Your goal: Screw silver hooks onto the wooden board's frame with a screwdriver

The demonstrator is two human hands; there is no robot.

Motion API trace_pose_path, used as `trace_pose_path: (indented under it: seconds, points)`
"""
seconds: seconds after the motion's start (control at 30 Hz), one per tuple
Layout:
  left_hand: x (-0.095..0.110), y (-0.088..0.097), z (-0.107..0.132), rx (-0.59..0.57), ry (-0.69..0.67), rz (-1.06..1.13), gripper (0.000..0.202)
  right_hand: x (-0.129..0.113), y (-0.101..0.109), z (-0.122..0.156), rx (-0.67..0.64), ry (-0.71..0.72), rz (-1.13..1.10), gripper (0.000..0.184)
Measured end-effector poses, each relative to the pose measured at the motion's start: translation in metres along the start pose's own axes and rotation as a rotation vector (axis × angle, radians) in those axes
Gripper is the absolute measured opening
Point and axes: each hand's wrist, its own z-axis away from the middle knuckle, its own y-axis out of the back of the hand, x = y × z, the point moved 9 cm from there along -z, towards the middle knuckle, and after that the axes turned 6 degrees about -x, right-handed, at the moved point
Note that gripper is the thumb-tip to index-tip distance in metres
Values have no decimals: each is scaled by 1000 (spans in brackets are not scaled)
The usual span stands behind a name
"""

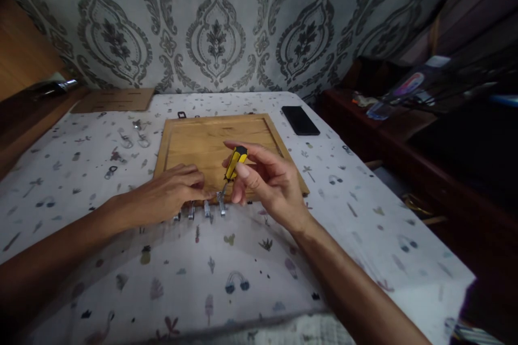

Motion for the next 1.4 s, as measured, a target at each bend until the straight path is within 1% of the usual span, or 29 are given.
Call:
trace_pose_path:
  seconds: [0.07, 0.13, 0.23, 0.33, 0.43, 0.53, 0.57, 0.63, 0.7, 0.8, 0.87, 1.0, 1.07, 1.1, 1.17, 1.27, 1.4]
  points:
    - [0, 1, 0, 15, -2, 7, 43, -1, 0, 0, 7, 25, 9, 25]
    - [-1, 0, 0, 14, 3, 14, 41, -4, 2, 0, 33, 64, 17, 20]
    - [-1, 0, 0, 5, 7, 18, 36, -6, 4, -1, 58, 88, 6, 27]
    - [0, 3, 0, 23, 1, 31, 35, -5, 4, -2, 51, 68, -12, 34]
    - [1, 3, 0, 13, 1, 19, 34, -4, 4, -2, 39, 47, -14, 35]
    - [0, 2, 0, 10, -3, -1, 34, 0, 4, -1, 30, 4, -10, 43]
    - [0, 2, 0, 10, -3, -6, 35, 1, 3, 0, 32, -8, -6, 43]
    - [-1, 1, 0, 9, 1, -11, 35, 1, 3, 0, 36, -10, 14, 35]
    - [-1, 0, -1, 7, 3, -5, 36, -2, 3, 0, 54, 18, 40, 28]
    - [-1, 0, 0, 23, -5, 12, 35, -5, 6, -2, 86, 60, 36, 32]
    - [0, 1, 0, 31, -12, 10, 34, -4, 7, -3, 91, 57, 12, 36]
    - [0, 1, 0, 28, -18, 3, 36, -2, 6, -3, 60, 37, -8, 40]
    - [-1, 1, 0, 24, -16, -4, 37, -1, 5, -2, 40, 25, -4, 44]
    - [-1, 0, 0, 18, -14, -9, 36, -1, 5, -2, 37, 19, 3, 44]
    - [-2, -1, -1, 9, -9, -17, 35, -1, 6, -1, 46, 18, 30, 38]
    - [-3, -2, 0, 17, -4, -8, 31, -4, 9, -1, 88, 60, 82, 28]
    - [-2, -2, 1, 24, -6, 15, 33, -6, 10, -3, 105, 77, 30, 37]
